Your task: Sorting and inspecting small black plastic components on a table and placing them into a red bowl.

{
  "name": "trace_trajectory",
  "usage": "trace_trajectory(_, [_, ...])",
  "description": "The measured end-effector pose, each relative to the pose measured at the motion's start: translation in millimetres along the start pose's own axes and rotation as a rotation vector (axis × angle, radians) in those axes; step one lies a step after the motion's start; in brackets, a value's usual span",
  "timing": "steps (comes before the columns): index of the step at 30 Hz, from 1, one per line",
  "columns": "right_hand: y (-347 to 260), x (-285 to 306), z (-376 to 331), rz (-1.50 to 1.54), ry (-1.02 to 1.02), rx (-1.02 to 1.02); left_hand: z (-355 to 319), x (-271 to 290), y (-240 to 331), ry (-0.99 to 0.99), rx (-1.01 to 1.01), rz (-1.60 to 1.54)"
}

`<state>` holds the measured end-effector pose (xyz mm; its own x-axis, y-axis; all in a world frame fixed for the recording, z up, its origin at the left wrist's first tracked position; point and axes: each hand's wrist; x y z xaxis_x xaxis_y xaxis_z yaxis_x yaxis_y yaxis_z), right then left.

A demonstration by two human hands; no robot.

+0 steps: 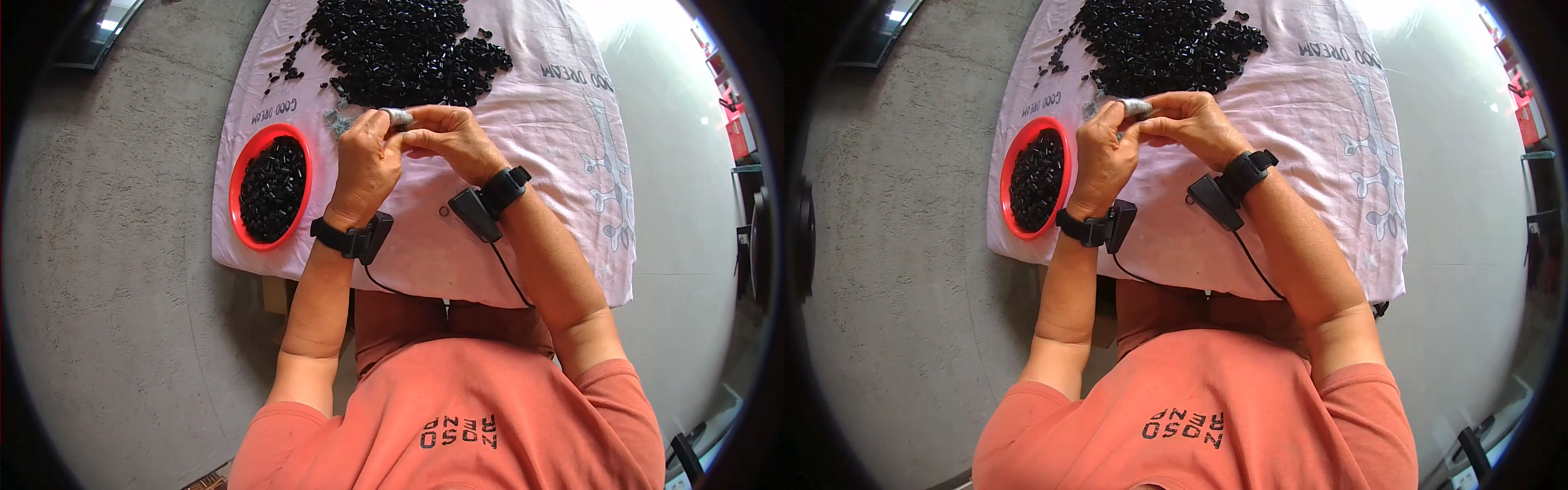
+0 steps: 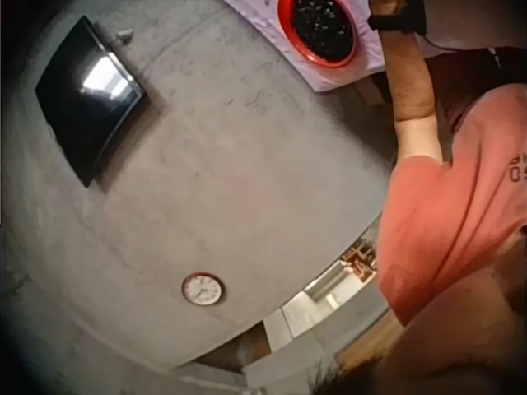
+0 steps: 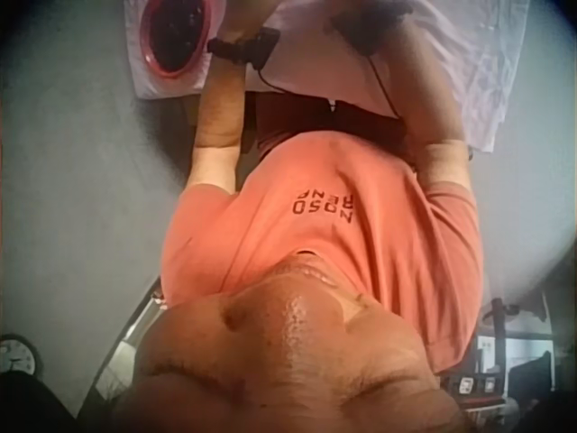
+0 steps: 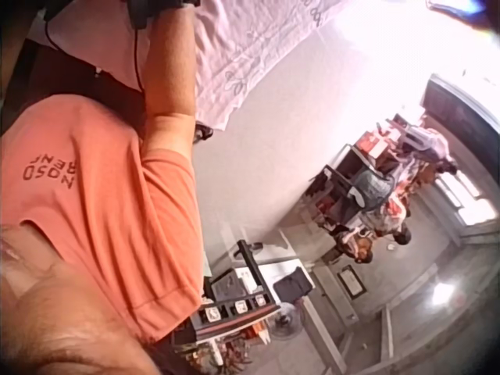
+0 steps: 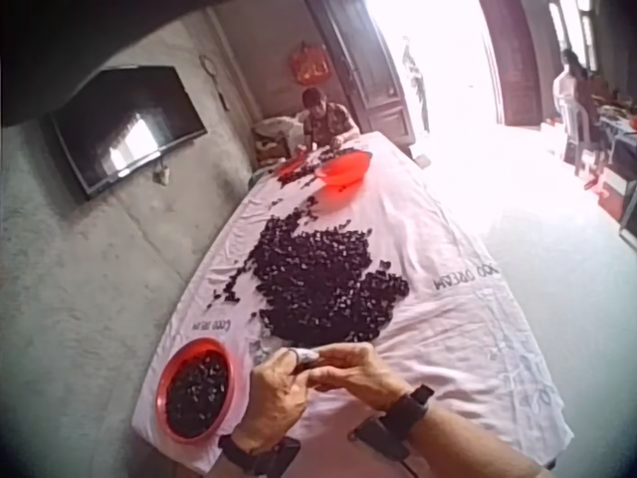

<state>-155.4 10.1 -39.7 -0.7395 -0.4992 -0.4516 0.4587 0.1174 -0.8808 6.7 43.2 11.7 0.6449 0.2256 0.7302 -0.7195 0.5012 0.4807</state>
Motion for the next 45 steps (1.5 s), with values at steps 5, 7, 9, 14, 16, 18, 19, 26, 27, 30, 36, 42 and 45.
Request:
trace_trajectory(5, [2.7,1.8,0.8,0.003,0.005,-0.003,2.3,4.3,3.7,-0.01,0.001,0.012])
trace_trajectory(7, [0.4,2.9,0.8,0.004,-0.004,0.007,2.2,4.0,3.5,0.0,0.02,0.006])
trace_trajectory(9, [-3.7,2.6,-0.5,0.007,0.006,0.029,0.6,1.2,4.9,0.03,0.047,0.009])
trace_trajectory(14, [-4.1,12.3,1.2,0.089,0.101,0.014,-5.4,7.1,2.1,0.096,0.121,0.036])
trace_trajectory(16, [-4.1,18.8,2.4,0.153,0.133,0.038,-10.9,11.6,-3.8,0.122,0.152,0.046])
trace_trajectory(18, [-2.9,21.9,3.0,0.171,0.135,0.041,-17.4,19.7,-10.5,0.147,0.179,0.062])
trace_trajectory(19, [-2.3,23.9,2.6,0.185,0.127,0.042,-21.3,24.7,-17.8,0.143,0.188,0.112])
trace_trajectory(26, [4.3,36.5,8.7,0.236,0.134,0.036,-62.5,74.8,-88.2,0.378,0.403,0.37])
trace_trajectory(27, [4.3,37.8,9.2,0.244,0.137,0.037,-69.4,81.3,-101.8,0.376,0.422,0.461])
trace_trajectory(30, [-3.3,36.3,7.6,0.181,0.214,0.006,-81.0,88.4,-113.9,0.384,0.435,0.617])
trace_trajectory(36, [-16.6,30.6,-2.6,-0.181,0.286,-0.092,-62.4,67.3,-73.2,0.381,0.267,0.397])
trace_trajectory(42, [-2.8,41.9,-6.1,-0.031,0.439,-0.022,-34.1,1.0,-32.2,0.118,0.305,-0.044])
trace_trajectory(45, [-2.5,37.1,-8.3,-0.022,0.433,0.017,-25.0,-17.9,-23.6,0.063,0.177,-0.048])
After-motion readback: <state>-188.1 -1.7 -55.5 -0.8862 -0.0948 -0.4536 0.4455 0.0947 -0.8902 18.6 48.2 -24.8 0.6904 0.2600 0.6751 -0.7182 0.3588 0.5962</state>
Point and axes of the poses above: each hand's wrist, its own z-axis towards the middle knuckle, its own x-axis out of the back of the hand, y = z × x, and after that the axes turned 1 degree about -y, right-handed
